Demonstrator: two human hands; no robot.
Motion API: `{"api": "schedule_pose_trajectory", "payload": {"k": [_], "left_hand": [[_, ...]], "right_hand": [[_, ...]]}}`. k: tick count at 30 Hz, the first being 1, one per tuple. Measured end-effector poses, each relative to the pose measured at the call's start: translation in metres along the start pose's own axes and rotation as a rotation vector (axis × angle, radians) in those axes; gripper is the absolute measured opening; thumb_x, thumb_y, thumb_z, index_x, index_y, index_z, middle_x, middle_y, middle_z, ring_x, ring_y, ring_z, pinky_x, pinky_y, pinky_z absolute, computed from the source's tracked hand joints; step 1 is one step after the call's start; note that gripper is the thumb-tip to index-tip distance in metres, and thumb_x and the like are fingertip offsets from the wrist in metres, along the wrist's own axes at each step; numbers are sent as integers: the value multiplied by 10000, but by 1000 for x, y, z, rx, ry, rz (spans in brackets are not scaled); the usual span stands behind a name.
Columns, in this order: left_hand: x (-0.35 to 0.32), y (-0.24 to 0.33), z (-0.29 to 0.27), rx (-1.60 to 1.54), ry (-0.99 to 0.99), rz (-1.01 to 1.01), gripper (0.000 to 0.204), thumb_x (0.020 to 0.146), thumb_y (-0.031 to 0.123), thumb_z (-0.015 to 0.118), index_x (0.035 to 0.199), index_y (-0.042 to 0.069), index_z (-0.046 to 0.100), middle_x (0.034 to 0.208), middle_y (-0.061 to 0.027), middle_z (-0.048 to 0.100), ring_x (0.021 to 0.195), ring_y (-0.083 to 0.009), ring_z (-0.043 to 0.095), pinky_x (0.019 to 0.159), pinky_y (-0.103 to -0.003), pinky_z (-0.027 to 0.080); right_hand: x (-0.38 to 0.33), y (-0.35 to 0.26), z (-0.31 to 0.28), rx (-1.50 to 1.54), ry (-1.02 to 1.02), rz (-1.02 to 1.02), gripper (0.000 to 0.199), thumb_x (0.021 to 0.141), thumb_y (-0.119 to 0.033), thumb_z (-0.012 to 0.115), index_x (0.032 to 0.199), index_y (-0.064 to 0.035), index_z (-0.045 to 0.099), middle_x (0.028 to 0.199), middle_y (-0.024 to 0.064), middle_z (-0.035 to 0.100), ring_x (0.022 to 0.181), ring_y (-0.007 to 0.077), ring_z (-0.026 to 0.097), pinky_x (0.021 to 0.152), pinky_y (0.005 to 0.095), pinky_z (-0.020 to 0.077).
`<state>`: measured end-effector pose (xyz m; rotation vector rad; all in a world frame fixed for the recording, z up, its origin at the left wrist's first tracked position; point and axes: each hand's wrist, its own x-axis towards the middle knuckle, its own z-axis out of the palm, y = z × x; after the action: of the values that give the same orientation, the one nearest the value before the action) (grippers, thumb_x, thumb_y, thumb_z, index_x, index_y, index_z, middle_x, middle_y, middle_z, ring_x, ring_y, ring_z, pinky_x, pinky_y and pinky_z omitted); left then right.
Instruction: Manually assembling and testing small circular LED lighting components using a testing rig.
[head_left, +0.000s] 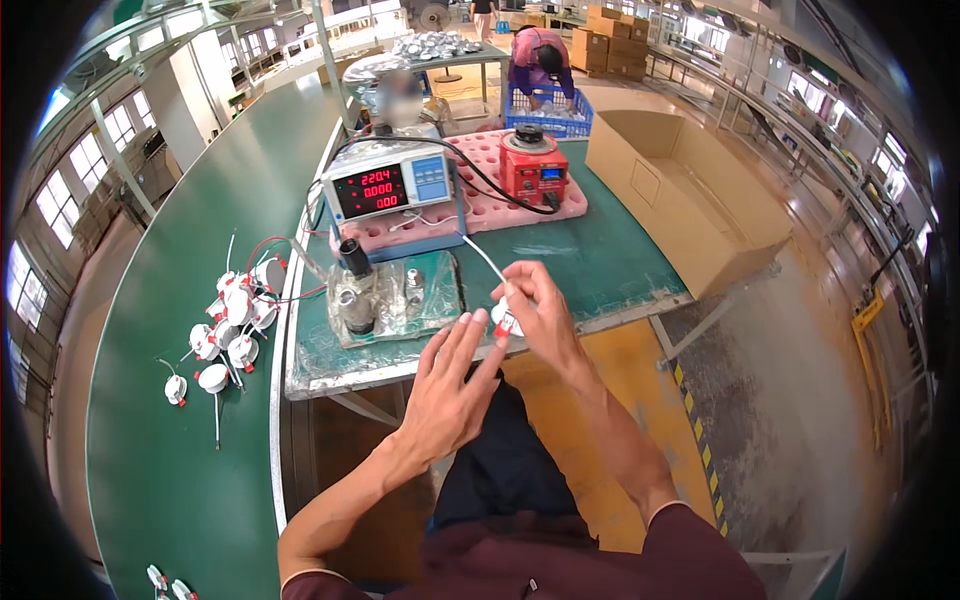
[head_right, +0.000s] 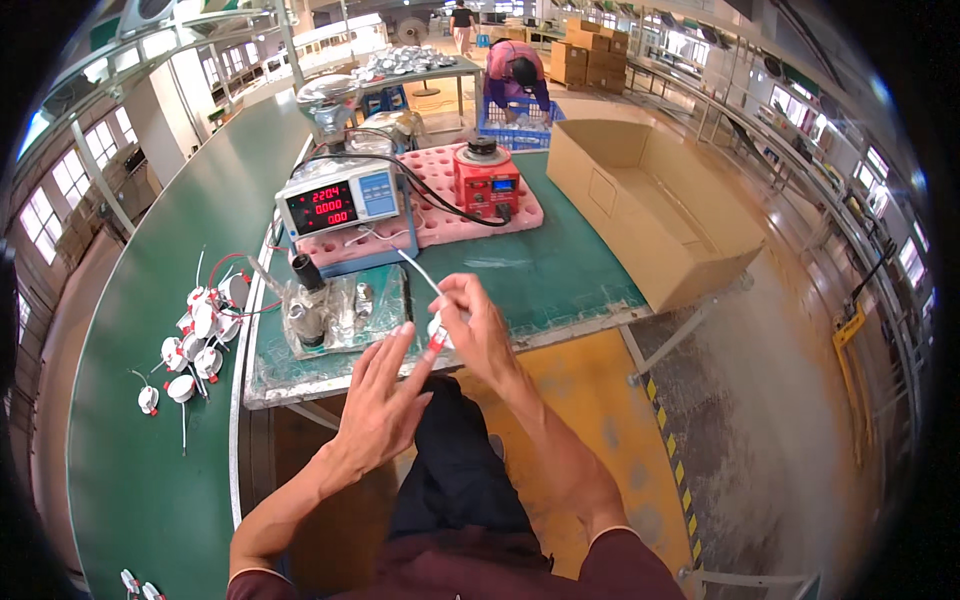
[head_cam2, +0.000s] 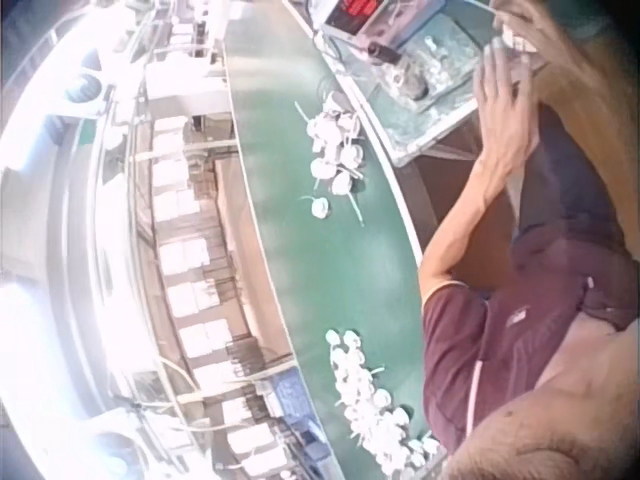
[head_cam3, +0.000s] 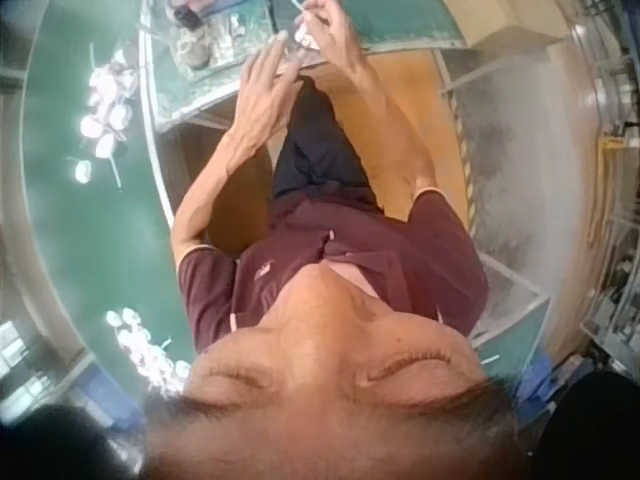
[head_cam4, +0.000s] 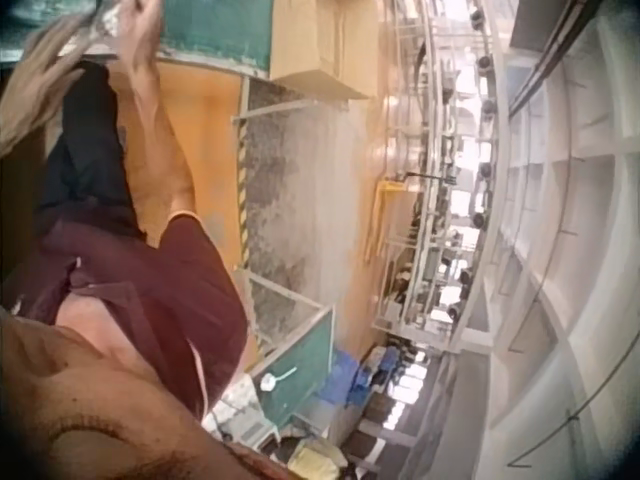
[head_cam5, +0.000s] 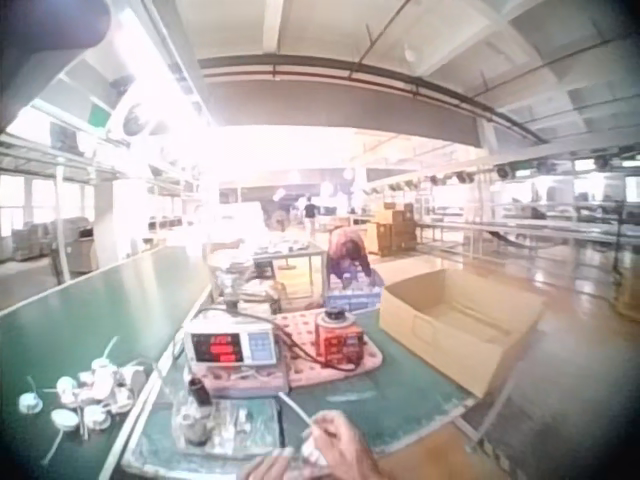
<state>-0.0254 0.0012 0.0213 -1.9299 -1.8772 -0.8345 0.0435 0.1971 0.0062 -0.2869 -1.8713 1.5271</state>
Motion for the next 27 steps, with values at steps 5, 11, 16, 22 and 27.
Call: {"api": "schedule_pose_trajectory", "payload": {"k": [5, 11, 16, 22, 27], "left_hand": [[22, -13, 38, -381, 274, -484, 404, 930, 69, 688, 1313, -27, 606, 1179, -194, 669, 906, -232, 722, 760, -309, 555], [43, -56, 53, -863, 403, -899, 360, 969, 180, 691, 1186, -105, 656, 913, -119, 720, 738, -157, 712, 648, -268, 575], [49, -70, 55, -1094, 436, -953, 227, 960, 187, 707, 996, -37, 722, 856, -113, 738, 709, -161, 715, 635, -274, 584], [49, -84, 41, -1014, 328, -914, 233, 943, 193, 727, 994, -34, 719, 835, -106, 729, 719, -160, 711, 650, -270, 579], [45, -82, 35, -525, 373, -823, 159, 894, 136, 749, 905, -14, 701, 743, -62, 700, 605, -150, 660, 553, -313, 488]], "right_hand": [[8, 54, -35, -508, 50, -244, 225, 961, -96, 604, 1172, -17, 597, 898, 117, 722, 871, 226, 683, 742, 333, 512], [0, 65, -34, -287, -51, -253, 177, 912, -58, 690, 1084, -15, 701, 960, 129, 695, 880, 281, 670, 784, 374, 526], [14, 56, -33, -376, -172, -269, 155, 939, -82, 671, 1070, -6, 705, 955, 110, 704, 858, 237, 682, 767, 354, 523], [44, 16, -21, -101, -497, 76, 243, 1005, -189, 617, 1034, 33, 711, 851, 38, 710, 770, 98, 631, 697, 273, 492], [53, 14, -11, -11, -530, 169, 247, 981, -213, 658, 965, 21, 732, 755, 19, 695, 640, 74, 581, 587, 243, 463]]}}
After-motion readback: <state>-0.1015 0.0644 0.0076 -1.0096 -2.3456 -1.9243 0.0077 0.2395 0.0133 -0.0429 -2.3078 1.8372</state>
